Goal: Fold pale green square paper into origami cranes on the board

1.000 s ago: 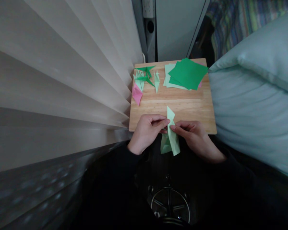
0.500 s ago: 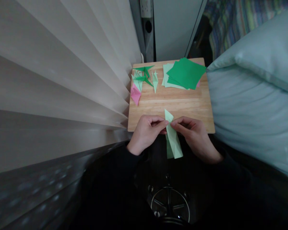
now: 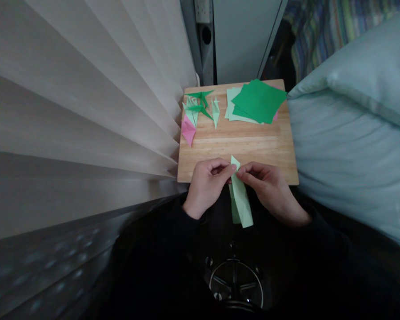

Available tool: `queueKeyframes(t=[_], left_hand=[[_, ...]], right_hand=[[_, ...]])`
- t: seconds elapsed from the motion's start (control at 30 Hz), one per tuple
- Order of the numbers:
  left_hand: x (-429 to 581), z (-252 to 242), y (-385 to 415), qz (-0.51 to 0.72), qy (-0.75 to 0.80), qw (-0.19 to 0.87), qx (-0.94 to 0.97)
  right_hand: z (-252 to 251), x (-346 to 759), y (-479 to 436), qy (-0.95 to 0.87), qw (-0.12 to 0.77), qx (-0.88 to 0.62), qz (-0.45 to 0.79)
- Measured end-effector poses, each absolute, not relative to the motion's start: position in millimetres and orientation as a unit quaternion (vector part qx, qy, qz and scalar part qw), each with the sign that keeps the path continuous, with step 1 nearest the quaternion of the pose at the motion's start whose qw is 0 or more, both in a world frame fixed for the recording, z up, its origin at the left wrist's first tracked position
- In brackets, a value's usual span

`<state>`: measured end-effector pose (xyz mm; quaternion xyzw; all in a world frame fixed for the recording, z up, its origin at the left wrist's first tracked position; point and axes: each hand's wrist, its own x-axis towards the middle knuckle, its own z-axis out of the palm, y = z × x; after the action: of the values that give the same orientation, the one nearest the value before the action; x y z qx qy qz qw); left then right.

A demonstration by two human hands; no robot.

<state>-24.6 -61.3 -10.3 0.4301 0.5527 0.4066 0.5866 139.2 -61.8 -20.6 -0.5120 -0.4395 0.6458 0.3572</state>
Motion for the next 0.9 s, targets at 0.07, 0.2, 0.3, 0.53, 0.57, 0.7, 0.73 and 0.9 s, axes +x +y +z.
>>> queueKeyframes(t=[0.07,0.2,0.3,0.53,0.57,0.7,0.73,0.9], left_hand=[[-24,-9,-62,0.419,0.555,0.582,0.422],[-25,-7,-60,0.435,0.581,0.542,0.424],[-26,-7,-58,0.451,0.590,0.510,0.434],[-28,-7,-57,0.467,0.591,0.484,0.444],[-28,-6,-57,0.466,0.593,0.482,0.445],[-29,-6,-56,0.459,0.595,0.482,0.450],[-30,-7,-55,0.458,0.596,0.484,0.448],[-37,-13,-52,0.489,0.588,0.503,0.402]], right_hand=[[-18,139,-61,-0.435,0.353,-0.509,0.654],[-15,139,-61,-0.430,0.343,-0.509,0.662],[-13,139,-61,-0.427,0.342,-0.509,0.665],[-11,140,-61,-0.424,0.343,-0.511,0.665],[-12,140,-61,-0.425,0.342,-0.511,0.664],[-13,142,-62,-0.426,0.336,-0.508,0.668],[-13,142,-62,-0.428,0.333,-0.508,0.669],[-10,142,-62,-0.455,0.345,-0.493,0.656]])
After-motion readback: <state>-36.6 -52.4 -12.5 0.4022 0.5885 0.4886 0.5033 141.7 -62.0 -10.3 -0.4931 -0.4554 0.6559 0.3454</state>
